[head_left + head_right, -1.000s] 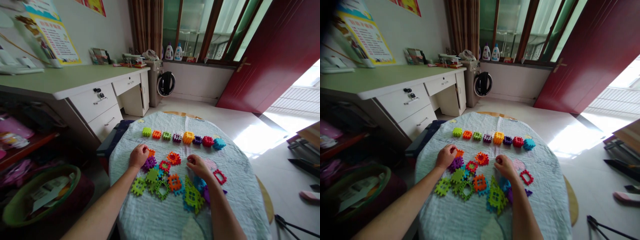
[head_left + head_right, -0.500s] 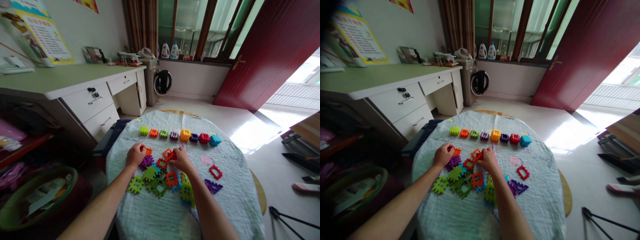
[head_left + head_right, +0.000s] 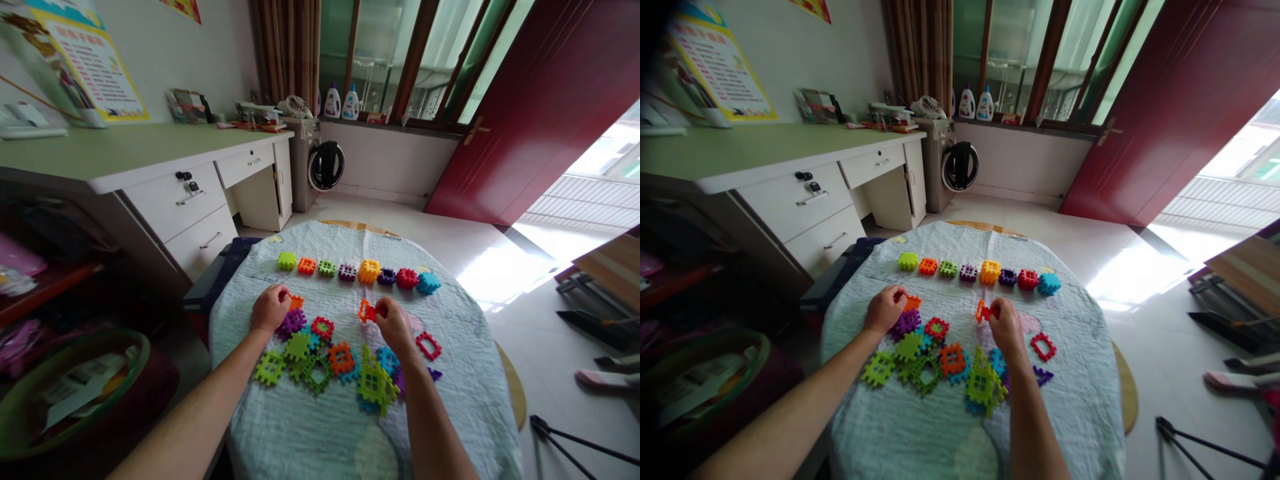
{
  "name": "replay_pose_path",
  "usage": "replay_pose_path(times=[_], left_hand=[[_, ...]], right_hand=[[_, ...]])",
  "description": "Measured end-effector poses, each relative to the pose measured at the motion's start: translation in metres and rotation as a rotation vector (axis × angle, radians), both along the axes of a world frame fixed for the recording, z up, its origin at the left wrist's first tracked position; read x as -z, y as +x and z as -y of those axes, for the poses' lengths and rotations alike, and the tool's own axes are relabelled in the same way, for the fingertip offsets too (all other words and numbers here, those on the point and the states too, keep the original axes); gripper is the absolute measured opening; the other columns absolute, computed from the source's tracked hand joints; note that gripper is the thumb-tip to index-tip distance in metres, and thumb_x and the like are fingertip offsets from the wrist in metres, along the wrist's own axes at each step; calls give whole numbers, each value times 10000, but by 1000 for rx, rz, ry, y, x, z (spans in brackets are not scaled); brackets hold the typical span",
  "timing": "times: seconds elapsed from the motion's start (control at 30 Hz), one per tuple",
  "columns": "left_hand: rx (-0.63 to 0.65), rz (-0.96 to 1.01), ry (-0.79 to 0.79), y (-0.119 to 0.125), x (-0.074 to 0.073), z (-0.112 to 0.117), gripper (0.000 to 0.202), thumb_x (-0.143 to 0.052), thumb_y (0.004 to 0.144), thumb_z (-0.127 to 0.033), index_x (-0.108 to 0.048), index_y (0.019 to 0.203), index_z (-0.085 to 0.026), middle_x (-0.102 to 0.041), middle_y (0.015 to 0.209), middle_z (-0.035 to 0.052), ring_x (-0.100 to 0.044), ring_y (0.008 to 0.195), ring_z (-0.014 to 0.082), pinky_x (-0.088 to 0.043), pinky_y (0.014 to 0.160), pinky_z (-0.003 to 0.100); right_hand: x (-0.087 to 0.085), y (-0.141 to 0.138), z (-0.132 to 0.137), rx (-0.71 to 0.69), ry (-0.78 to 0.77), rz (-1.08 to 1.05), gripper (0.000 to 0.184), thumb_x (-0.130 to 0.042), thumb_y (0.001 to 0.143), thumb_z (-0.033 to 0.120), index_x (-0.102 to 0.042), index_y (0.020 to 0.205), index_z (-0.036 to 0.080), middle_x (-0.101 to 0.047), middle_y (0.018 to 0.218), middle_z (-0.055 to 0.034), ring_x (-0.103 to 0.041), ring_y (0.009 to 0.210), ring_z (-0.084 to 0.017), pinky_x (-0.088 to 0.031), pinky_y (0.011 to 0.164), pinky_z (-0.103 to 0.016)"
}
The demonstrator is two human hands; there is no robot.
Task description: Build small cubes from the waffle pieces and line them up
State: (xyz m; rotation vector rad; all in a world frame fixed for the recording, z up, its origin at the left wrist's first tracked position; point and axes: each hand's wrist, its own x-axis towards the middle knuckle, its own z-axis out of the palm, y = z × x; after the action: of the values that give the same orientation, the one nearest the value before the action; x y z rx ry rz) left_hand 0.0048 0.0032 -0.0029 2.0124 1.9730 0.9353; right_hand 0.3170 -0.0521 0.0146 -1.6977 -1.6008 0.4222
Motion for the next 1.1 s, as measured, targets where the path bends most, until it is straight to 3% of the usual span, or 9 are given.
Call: replay_pose_path(times=[0.1,0.33,0.47,0.57,0.73,0.93,1.1], left_hand=[[3,-5,2,0,0,0,150,-467,777,-221,-614,753,-209,-684,829,52,-633,791,204,-462,735,285],[7,-1,1,-1,0,-1,148,-461,776,-238,-605,751,-215,-685,835,53,-632,794,206,-462,737,285],[4,3,7,-1,1,-1,149,-460,767,-238,-606,747,-216,-686,831,56,-635,795,210,-467,743,289],[-3,4,9,-1,1,-1,149,-463,765,-237,-609,744,-218,-687,827,54,-635,787,206,-469,741,284],[6,5,26,-1,1,-1,146,-464,768,-233,-606,735,-220,-681,815,48,-627,779,200,-466,735,280],[11,2,23,-1,0,-1,149,-459,772,-232,-602,735,-215,-675,814,48,-622,777,199,-465,737,284],[5,-7,-2,-1,0,0,150,-463,781,-235,-607,747,-214,-682,826,50,-630,781,200,-473,743,284]], right_hand=[[-1,12,9,86,67,172,117,-465,703,124,-526,733,219,-545,820,-42,-508,803,-191,-404,763,-305],[-3,18,32,-97,-168,410,299,-537,736,149,-645,1011,194,-606,1069,-102,-520,993,-248,-387,913,-362],[-12,20,34,-110,-198,384,274,-602,772,258,-672,1034,221,-616,1153,-93,-524,1063,-263,-378,932,-371],[-13,19,29,-64,-161,349,222,-601,825,352,-697,970,215,-639,1111,-90,-543,1027,-255,-385,912,-369],[-6,5,21,34,-106,292,204,-550,872,298,-714,806,196,-673,968,-86,-563,915,-228,-385,874,-353],[-5,-10,21,-83,-36,188,316,-497,921,381,-749,809,228,-684,1016,-74,-566,976,-226,-388,905,-351],[-3,16,25,149,-34,271,298,-488,899,353,-742,969,212,-668,1110,-98,-558,1026,-261,-385,921,-395]])
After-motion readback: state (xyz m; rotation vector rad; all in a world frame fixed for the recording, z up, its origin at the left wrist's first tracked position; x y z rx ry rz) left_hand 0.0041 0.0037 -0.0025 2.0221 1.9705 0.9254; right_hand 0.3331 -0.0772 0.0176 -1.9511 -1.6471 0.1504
